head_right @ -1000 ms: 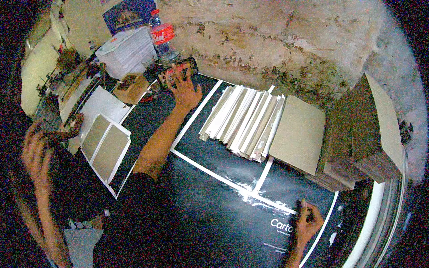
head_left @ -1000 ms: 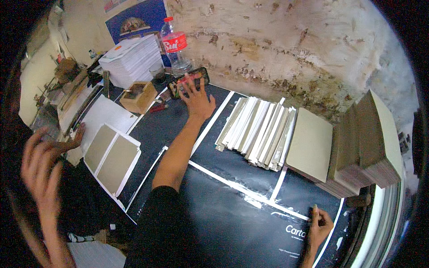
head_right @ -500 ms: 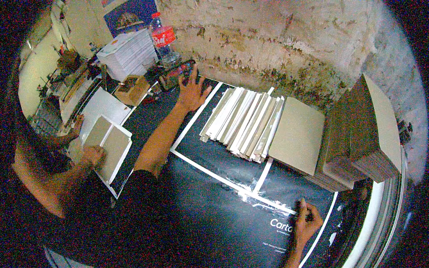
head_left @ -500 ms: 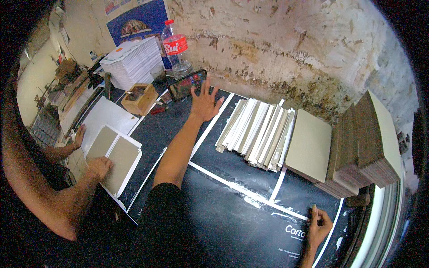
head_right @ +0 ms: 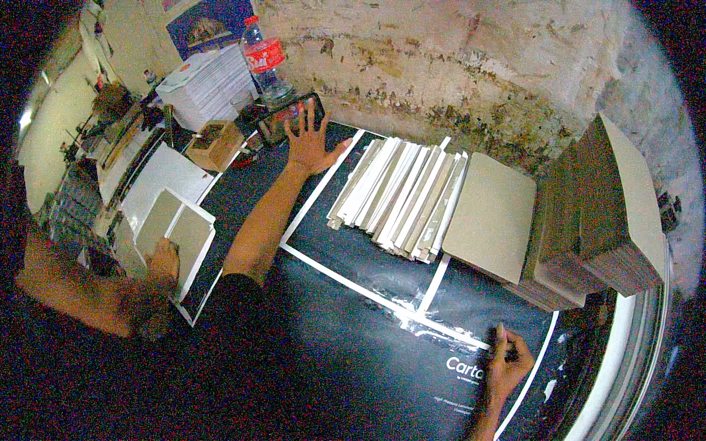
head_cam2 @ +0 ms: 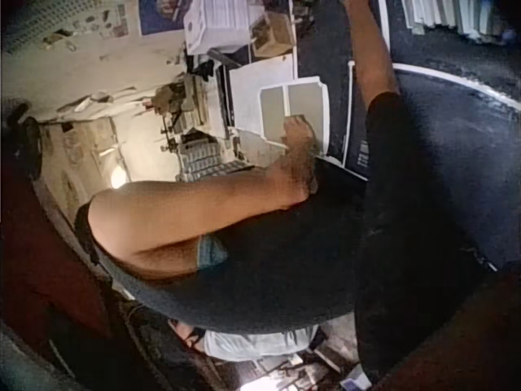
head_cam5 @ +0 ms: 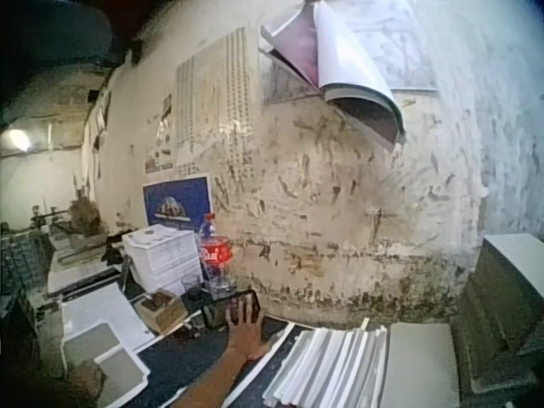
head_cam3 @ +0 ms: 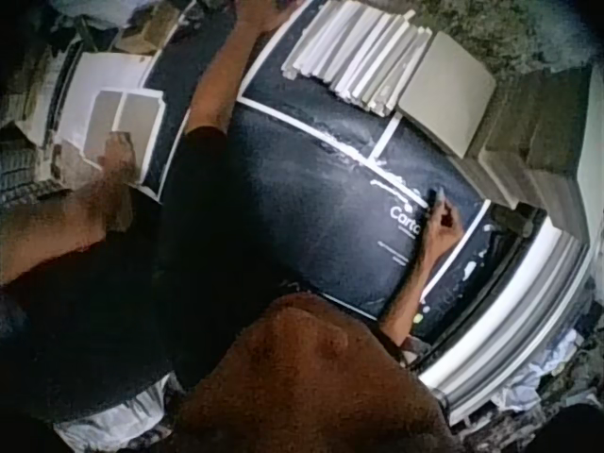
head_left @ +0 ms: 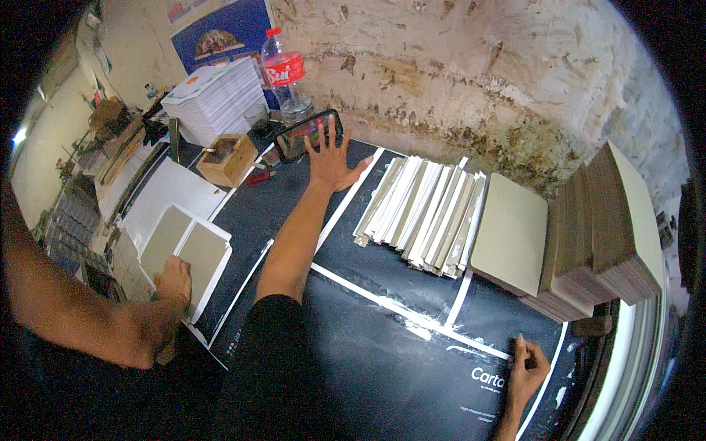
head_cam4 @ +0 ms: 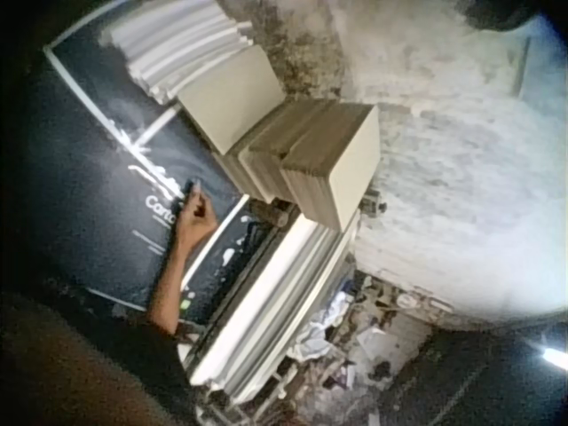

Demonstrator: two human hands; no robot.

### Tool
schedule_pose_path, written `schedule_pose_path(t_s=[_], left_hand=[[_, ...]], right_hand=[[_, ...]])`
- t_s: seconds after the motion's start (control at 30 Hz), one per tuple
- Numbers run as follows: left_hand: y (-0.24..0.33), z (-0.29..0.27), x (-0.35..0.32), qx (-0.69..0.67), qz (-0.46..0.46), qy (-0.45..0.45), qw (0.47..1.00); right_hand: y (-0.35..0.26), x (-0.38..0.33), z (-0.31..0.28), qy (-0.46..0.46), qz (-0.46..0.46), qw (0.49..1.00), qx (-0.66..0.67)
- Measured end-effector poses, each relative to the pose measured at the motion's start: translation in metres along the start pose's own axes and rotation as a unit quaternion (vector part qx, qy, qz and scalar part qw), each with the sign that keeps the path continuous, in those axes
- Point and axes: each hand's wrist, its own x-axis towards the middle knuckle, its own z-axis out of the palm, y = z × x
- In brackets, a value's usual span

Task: The person places cardboard panels onto a larger backing sheet, applies adhesive strips, and folds the edges over to assemble folders.

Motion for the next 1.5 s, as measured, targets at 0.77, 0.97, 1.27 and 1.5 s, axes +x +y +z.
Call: schedule_pose_path(t_s=[0.77, 0.97, 1.27, 1.5], left_hand=[[-0.002, -0.013, -0.007, -0.093, 0.037, 0.120, 0.988], [-0.031, 0.005, -0.021, -0.214, -0.085, 0.054, 0.972], [-0.035, -0.022, -0.041, -0.090, -0.357, 0.139, 0.919], [-0.045, -0.028, -0.036, 0.016, 0.048, 0.172, 0.984]], right_hand=[[-0.006, 0.000, 0.001, -0.002, 0.057, 0.995, 0.082], [0.000, 0.003, 0.009, -0.008, 0.022, 0.993, 0.114], [0.008, 0.003, 0.000, -0.001, 0.005, 0.998, 0.056], [-0.002, 0.001, 0.002, 0.002, 0.010, 0.999, 0.041]])
